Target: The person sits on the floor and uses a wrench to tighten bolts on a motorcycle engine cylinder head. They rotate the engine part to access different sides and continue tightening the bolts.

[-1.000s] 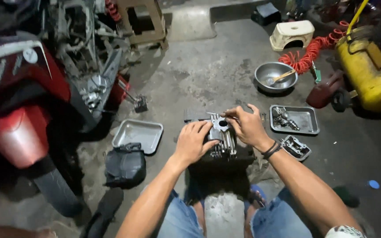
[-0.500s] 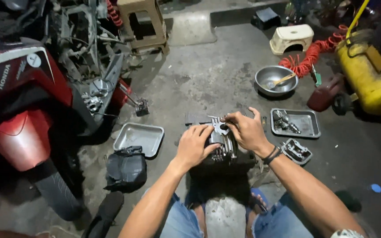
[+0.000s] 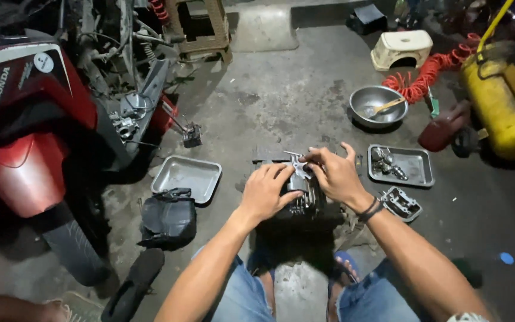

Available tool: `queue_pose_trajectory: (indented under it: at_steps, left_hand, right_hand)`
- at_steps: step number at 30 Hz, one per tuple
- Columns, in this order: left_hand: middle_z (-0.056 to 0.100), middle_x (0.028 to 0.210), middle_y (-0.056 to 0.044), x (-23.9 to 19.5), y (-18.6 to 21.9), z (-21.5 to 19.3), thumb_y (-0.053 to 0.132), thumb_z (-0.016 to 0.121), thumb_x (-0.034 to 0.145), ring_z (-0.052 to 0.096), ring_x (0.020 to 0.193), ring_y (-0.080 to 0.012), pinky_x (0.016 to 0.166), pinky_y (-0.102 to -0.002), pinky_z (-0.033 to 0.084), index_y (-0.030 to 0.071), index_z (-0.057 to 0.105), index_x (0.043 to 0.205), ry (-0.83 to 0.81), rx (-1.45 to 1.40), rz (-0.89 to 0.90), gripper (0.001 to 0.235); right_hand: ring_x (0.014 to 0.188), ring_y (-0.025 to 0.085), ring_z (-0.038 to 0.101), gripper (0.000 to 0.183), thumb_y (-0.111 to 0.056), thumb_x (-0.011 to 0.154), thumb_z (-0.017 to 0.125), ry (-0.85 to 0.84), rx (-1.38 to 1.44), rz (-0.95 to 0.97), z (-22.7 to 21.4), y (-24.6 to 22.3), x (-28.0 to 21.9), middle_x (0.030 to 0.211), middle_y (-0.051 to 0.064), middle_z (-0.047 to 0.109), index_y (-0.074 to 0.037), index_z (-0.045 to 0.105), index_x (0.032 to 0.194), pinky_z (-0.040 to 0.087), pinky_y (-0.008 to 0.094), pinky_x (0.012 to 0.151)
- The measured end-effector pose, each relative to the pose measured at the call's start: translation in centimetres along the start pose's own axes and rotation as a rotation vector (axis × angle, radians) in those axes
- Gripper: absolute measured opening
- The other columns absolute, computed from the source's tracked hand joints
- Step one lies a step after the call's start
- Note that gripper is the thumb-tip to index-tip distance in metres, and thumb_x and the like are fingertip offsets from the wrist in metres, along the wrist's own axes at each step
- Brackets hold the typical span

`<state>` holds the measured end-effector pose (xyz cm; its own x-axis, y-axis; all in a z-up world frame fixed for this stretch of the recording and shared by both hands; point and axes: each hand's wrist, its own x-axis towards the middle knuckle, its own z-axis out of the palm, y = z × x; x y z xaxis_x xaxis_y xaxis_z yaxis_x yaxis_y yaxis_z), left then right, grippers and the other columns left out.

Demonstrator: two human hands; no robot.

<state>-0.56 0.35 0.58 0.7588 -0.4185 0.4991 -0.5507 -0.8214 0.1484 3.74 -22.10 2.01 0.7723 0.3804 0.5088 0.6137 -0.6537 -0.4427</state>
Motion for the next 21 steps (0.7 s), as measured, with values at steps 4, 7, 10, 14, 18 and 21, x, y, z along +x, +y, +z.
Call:
queue_pose_trajectory:
  at_steps: [4, 7, 10, 14, 18, 21]
  left_hand:
    - [0.063, 0.12, -0.004, -0.5, 0.1, 0.3, 0.061, 0.064, 0.088, 0.061, 0.116, -0.0272, 0.095, -0.044, 0.052, 0.021, 0.058, 0.134, 0.005, 0.015, 0.019, 0.061]
    - [0.064, 0.119, -0.006, 0.2, -0.4, -0.2, 0.06, 0.063, 0.09, 0.062, 0.115, -0.0283, 0.095, -0.044, 0.052, 0.019, 0.059, 0.135, 0.02, 0.009, 0.029, 0.06]
    - [0.065, 0.118, -0.008, -0.5, -0.1, 0.4, 0.057, 0.07, 0.085, 0.063, 0.113, -0.0312, 0.092, -0.046, 0.053, 0.017, 0.061, 0.133, -0.007, -0.016, 0.04, 0.063]
    - [0.064, 0.118, -0.007, 0.1, -0.7, 0.4, 0.06, 0.066, 0.087, 0.064, 0.113, -0.0305, 0.091, -0.046, 0.053, 0.019, 0.061, 0.132, 0.045, 0.013, 0.047, 0.062]
    - [0.063, 0.121, -0.005, -0.3, -0.6, 0.7, 0.062, 0.065, 0.087, 0.063, 0.115, -0.0296, 0.092, -0.046, 0.053, 0.022, 0.058, 0.134, 0.014, 0.014, 0.027, 0.062]
    - [0.064, 0.122, -0.007, -0.3, -0.3, 0.2, 0.062, 0.065, 0.088, 0.064, 0.115, -0.0305, 0.093, -0.047, 0.053, 0.02, 0.059, 0.134, 0.002, -0.008, 0.023, 0.063]
  right_hand:
    - [0.112, 0.021, 0.072, 0.017, -0.021, 0.101, 0.063, 0.012, -0.014, 0.008, 0.5, 0.6, -0.8, 0.104, -0.002, 0.078, -0.02, 0.062, 0.119, 0.02, 0.068, 0.114]
    - [0.109, 0.024, 0.073, 0.013, -0.017, 0.105, 0.059, -0.006, 0.063, 0.049, 0.2, 0.7, 0.2, 0.103, 0.002, 0.078, -0.016, 0.063, 0.118, 0.018, 0.072, 0.112]
    - [0.105, 0.026, 0.074, 0.016, -0.021, 0.104, 0.062, 0.004, 0.068, 0.1, 0.8, 1.8, -1.2, 0.105, 0.004, 0.079, -0.015, 0.059, 0.119, 0.02, 0.07, 0.112]
    - [0.105, 0.025, 0.074, 0.018, -0.021, 0.104, 0.061, -0.007, 0.047, 0.084, 0.1, 1.2, -0.3, 0.107, 0.002, 0.078, -0.016, 0.059, 0.121, 0.019, 0.068, 0.113]
    - [0.101, 0.024, 0.075, 0.017, -0.024, 0.105, 0.061, 0.001, 0.001, 0.083, 0.7, 2.0, -1.0, 0.104, -0.001, 0.079, -0.018, 0.059, 0.12, 0.022, 0.066, 0.114]
    - [0.1, 0.029, 0.075, 0.013, -0.019, 0.106, 0.06, 0.052, 0.105, 0.083, -0.8, 0.2, -0.6, 0.102, 0.003, 0.079, -0.014, 0.06, 0.118, 0.025, 0.067, 0.111]
